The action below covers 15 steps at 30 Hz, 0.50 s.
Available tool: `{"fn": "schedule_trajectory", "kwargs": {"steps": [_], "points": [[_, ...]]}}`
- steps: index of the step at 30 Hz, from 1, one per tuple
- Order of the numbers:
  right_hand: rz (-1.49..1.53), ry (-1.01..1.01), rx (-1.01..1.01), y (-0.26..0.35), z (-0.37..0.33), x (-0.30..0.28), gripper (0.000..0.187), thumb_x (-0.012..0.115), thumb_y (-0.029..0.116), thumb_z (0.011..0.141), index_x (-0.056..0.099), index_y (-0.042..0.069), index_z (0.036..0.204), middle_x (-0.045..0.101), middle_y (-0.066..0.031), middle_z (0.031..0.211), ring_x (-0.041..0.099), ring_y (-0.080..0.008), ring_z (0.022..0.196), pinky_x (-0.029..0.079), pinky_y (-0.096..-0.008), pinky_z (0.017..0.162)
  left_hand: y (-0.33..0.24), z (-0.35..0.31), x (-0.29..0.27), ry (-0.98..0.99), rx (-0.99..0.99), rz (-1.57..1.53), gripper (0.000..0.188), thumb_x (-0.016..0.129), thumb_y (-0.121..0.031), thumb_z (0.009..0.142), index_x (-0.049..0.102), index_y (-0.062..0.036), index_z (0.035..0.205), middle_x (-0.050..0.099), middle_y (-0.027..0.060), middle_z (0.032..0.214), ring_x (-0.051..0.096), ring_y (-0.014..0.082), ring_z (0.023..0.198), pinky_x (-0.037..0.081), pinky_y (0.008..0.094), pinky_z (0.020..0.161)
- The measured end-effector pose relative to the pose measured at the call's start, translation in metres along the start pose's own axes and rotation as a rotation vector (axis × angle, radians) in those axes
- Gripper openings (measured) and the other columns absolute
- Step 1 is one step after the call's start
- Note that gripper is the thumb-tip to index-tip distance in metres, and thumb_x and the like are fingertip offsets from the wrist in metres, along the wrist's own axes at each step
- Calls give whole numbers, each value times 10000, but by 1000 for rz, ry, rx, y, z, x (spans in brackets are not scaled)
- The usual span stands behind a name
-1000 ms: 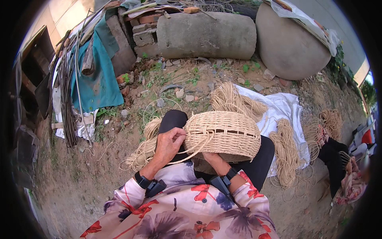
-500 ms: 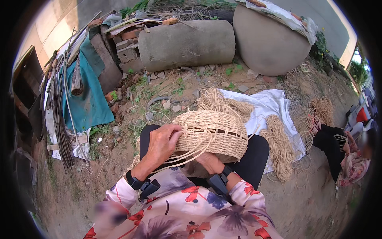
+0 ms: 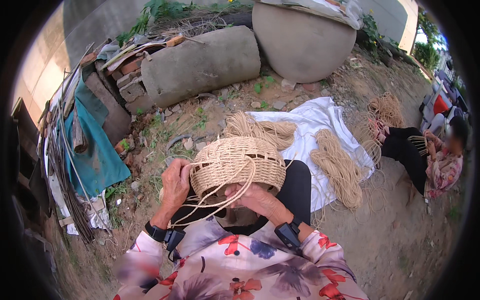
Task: Weaving a basket using dried plant fibers in an outdoor setting.
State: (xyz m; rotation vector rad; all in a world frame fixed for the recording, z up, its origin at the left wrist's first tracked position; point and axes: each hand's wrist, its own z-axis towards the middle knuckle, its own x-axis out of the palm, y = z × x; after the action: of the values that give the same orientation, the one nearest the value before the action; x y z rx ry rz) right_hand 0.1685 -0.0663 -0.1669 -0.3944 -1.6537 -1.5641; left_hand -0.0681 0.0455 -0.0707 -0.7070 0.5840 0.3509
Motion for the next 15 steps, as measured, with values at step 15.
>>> {"fn": "schedule_trajectory", "kwargs": {"steps": [15], "points": [[480,-172,-315,18,17,20,660,371,625,1003,496,110,1397,616,-110,1298,606,-282,1147,500,-478,919,232,-179,-213,-97,-959,476,523,782,-262,757,574,-74,1199,706,202,983,673,409,924,521,490,797]]}}
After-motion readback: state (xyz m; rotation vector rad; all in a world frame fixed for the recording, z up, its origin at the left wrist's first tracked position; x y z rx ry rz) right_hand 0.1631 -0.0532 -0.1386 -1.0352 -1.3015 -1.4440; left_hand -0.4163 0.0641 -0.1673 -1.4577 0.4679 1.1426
